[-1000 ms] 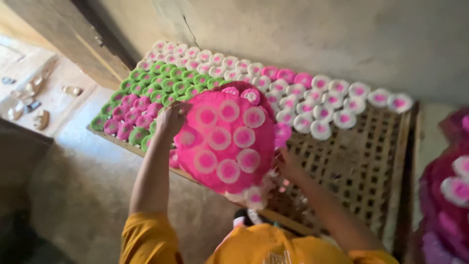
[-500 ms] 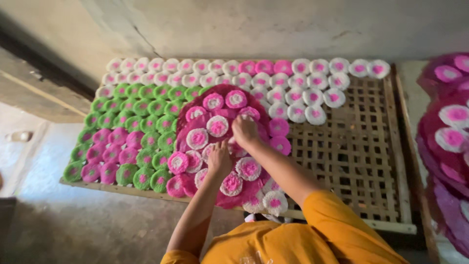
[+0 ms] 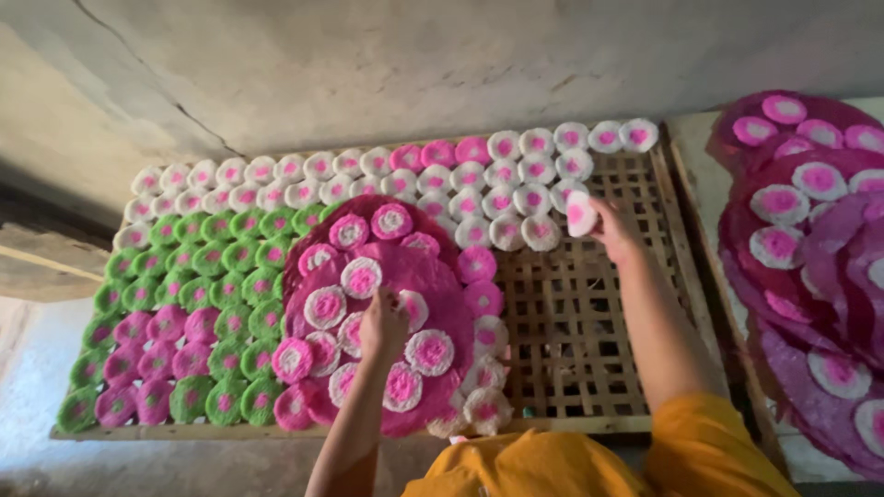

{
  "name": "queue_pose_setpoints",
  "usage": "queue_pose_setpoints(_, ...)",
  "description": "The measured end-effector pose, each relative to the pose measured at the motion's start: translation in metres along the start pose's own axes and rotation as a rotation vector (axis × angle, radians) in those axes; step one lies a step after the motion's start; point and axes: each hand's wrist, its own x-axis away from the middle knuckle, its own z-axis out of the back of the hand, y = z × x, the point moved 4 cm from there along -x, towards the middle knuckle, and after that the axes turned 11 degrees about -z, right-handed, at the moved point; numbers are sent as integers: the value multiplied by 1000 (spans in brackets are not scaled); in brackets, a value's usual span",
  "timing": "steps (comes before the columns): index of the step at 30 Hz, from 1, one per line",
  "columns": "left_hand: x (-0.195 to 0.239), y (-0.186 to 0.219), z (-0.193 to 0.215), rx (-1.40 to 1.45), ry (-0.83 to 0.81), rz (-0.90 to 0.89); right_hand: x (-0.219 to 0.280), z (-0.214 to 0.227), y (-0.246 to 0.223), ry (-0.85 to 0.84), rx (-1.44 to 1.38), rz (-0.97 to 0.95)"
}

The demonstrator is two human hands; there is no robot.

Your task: The person by hand sorts and arranges small circular pink-and-white food items onto larger pink circular mats, placing several mats onto a wooden rack.

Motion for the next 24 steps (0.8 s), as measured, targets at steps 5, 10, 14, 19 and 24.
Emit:
queue_pose_setpoints(5, -8, 29, 10, 283, 91, -193, -9, 13, 17, -50, 58, -107)
queue_pose_setpoints(10, -15, 91, 14, 368, -6, -146, -11, -7, 15, 409, 741, 512)
queue_pose_setpoints(14, -26, 175, -20, 823, -139, 7, 2, -29, 36, 170, 523, 562)
queue_pose_setpoints(19, -37, 193, -44, 262, -83, -589, 26, -79, 100, -594, -250, -98)
queue_pose_setpoints(24, -75, -9, 16, -58, 134, 233, -17, 18, 40, -89, -10, -9)
